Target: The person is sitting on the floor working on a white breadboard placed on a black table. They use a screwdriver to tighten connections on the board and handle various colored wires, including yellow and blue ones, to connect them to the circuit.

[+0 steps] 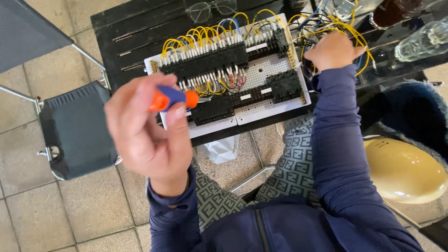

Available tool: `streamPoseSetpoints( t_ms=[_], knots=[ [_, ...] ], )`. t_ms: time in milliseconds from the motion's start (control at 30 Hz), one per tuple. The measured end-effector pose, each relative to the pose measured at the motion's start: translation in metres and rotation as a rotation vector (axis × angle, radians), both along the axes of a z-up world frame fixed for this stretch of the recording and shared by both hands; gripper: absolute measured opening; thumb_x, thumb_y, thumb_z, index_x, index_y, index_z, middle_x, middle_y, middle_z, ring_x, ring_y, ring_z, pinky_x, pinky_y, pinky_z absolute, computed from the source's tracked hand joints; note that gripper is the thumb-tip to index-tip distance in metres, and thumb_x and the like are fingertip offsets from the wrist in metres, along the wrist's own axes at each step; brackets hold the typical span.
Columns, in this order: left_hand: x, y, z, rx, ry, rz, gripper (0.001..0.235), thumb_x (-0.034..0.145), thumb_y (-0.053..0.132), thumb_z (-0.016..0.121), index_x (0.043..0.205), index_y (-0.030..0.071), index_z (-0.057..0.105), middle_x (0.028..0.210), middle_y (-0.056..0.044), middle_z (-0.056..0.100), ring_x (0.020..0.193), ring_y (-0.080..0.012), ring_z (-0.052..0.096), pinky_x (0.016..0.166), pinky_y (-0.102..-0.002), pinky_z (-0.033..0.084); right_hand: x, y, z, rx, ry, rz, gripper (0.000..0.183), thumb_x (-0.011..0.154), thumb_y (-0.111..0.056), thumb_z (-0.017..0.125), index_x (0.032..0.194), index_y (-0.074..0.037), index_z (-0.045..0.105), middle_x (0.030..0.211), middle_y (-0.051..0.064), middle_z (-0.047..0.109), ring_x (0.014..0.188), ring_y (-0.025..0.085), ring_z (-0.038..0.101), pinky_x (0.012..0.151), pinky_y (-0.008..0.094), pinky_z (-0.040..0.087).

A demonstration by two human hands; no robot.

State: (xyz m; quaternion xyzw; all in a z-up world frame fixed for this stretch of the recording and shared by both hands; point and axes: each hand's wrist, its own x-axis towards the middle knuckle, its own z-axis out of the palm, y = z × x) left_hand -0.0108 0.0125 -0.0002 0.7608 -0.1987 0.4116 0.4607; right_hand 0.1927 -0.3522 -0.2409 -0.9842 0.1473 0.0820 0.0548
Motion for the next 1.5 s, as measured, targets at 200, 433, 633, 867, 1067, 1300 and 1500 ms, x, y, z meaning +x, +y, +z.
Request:
streamPoseSetpoints(
  t_ms=[200, 433, 633, 867, 1067, 1300, 1500],
  knots=[
    [-0.001, -0.003, 0.004, 0.083, 0.079, 0.118, 0.023, 0.113, 0.011, 0.061, 0.135, 0.006, 0.057, 0.126, -0.023, 0.06, 0.107, -0.0356, 0.077, 0.091, -0.039, 0.068, 0.0, 0.008, 0.016, -0.039, 0.103, -0.057, 0.044, 0.077, -0.061, 0.086, 0.064, -0.021, 0.076, 0.074, 0.004, 0.075, 0.079, 0.041, 0.075, 0.107, 0.078, 0.024],
    [0.002, -0.007, 0.004, 0.069, 0.083, 0.106, 0.023, 0.114, 0.011, 0.061, 0.136, 0.006, 0.056, 0.126, -0.022, 0.059, 0.107, -0.0371, 0.077, 0.092, -0.04, 0.066, -0.042, 0.015, 0.097, 0.449, 0.004, 0.042, 0.024, 0.092, -0.039, 0.078, 0.081, -0.018, 0.077, 0.089, -0.003, 0.074, 0.096, 0.031, 0.066, 0.11, 0.088, 0.007],
    [0.004, -0.009, 0.0, 0.025, 0.087, 0.066, 0.025, 0.114, 0.011, 0.06, 0.138, 0.006, 0.055, 0.129, -0.023, 0.056, 0.111, -0.0373, 0.075, 0.085, -0.035, 0.069, -0.058, 0.022, 0.125, 1.159, -0.467, 0.165, 0.005, 0.11, -0.007, 0.074, 0.107, -0.007, 0.071, 0.095, 0.005, 0.071, 0.084, 0.01, 0.068, 0.085, 0.024, 0.062],
    [0.008, -0.015, -0.003, 0.053, 0.09, 0.063, 0.024, 0.114, 0.011, 0.06, 0.137, 0.005, 0.056, 0.128, -0.021, 0.056, 0.109, -0.0364, 0.076, 0.091, -0.038, 0.07, -0.06, 0.033, 0.123, 1.007, -0.705, 0.374, 0.01, 0.112, 0.009, 0.067, 0.118, 0.007, 0.074, 0.094, 0.014, 0.071, 0.082, 0.016, 0.065, 0.079, 0.028, 0.058],
    [0.03, -0.022, -0.028, -0.008, 0.091, 0.033, 0.027, 0.116, 0.011, 0.058, 0.142, 0.009, 0.054, 0.13, -0.02, 0.056, 0.113, -0.0309, 0.073, 0.09, -0.035, 0.069, -0.079, 0.087, 0.136, 0.791, -0.803, 0.624, 0.011, 0.104, 0.006, 0.074, 0.096, -0.001, 0.078, 0.089, 0.009, 0.075, 0.08, 0.019, 0.067, 0.079, 0.036, 0.052],
    [0.079, -0.03, -0.056, -0.031, 0.138, -0.078, 0.027, 0.117, 0.015, 0.052, 0.144, 0.011, 0.05, 0.129, -0.017, 0.061, 0.122, -0.0241, 0.063, 0.085, -0.03, 0.073, -0.108, 0.142, 0.085, 0.342, -0.88, 0.672, 0.015, 0.087, -0.02, 0.087, 0.08, -0.02, 0.074, 0.084, -0.005, 0.074, 0.086, 0.02, 0.059, 0.087, 0.043, 0.033],
    [0.1, -0.03, -0.072, 0.096, 0.214, -0.168, 0.03, 0.118, 0.009, 0.052, 0.147, 0.013, 0.048, 0.136, -0.013, 0.06, 0.128, -0.0248, 0.061, 0.098, -0.032, 0.068, -0.112, 0.153, 0.086, 0.282, -0.955, 0.659, 0.024, 0.082, -0.009, 0.083, 0.073, -0.021, 0.064, 0.078, -0.007, 0.063, 0.083, 0.023, 0.055, 0.083, 0.042, 0.031]
  ],
)
